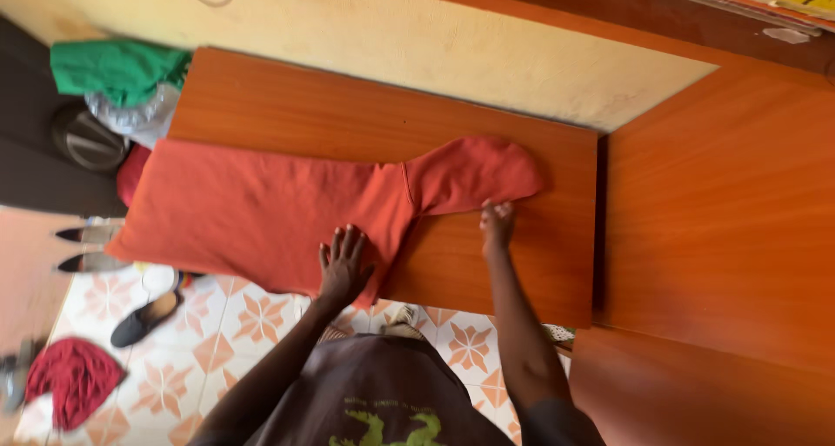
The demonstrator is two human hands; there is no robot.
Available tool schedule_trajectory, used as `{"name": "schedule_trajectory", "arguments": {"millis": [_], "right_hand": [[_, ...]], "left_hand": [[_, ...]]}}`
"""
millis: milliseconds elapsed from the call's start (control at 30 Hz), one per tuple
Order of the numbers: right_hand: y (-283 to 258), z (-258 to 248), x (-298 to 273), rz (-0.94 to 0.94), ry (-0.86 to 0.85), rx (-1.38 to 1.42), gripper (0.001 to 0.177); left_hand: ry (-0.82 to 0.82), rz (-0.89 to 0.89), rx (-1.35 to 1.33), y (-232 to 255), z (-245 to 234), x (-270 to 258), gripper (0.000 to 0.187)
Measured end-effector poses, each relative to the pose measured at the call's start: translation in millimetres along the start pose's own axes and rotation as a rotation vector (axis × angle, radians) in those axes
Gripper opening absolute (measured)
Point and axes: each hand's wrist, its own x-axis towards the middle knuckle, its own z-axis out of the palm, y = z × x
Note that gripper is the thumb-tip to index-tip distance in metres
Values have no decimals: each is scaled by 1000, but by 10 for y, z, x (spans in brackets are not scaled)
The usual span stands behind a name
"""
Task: The person picks up a red sweatshirt from a bed, spreads it out on a wooden surface by hand, folds the sleeves and body into a square, and places it inside a drawer with other folded items.
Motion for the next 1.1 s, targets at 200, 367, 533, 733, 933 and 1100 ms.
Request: {"name": "schedule_trajectory", "arguments": {"millis": [200, 367, 533, 733, 933, 1100], "right_hand": [[-235, -58, 725, 558, 213, 236, 52], [-348, -59, 973, 586, 90, 265, 52], [-860, -143, 1077, 529, -56, 566, 60], [-1523, -47, 726, 366, -102, 540, 60], [-1797, -77, 502, 27, -135, 420, 45], [-1039, -456, 655, 216, 40, 276, 43]], "left_hand": [[75, -108, -31, 215, 17, 11, 81], [199, -74, -89, 654, -245, 213, 78], [144, -154, -126, 1052, -283, 472, 56], [311, -201, -310, 1073, -532, 806, 46], [413, -23, -199, 1085, -561, 855, 44], [207, 167, -369, 1056, -154, 721, 51]]}}
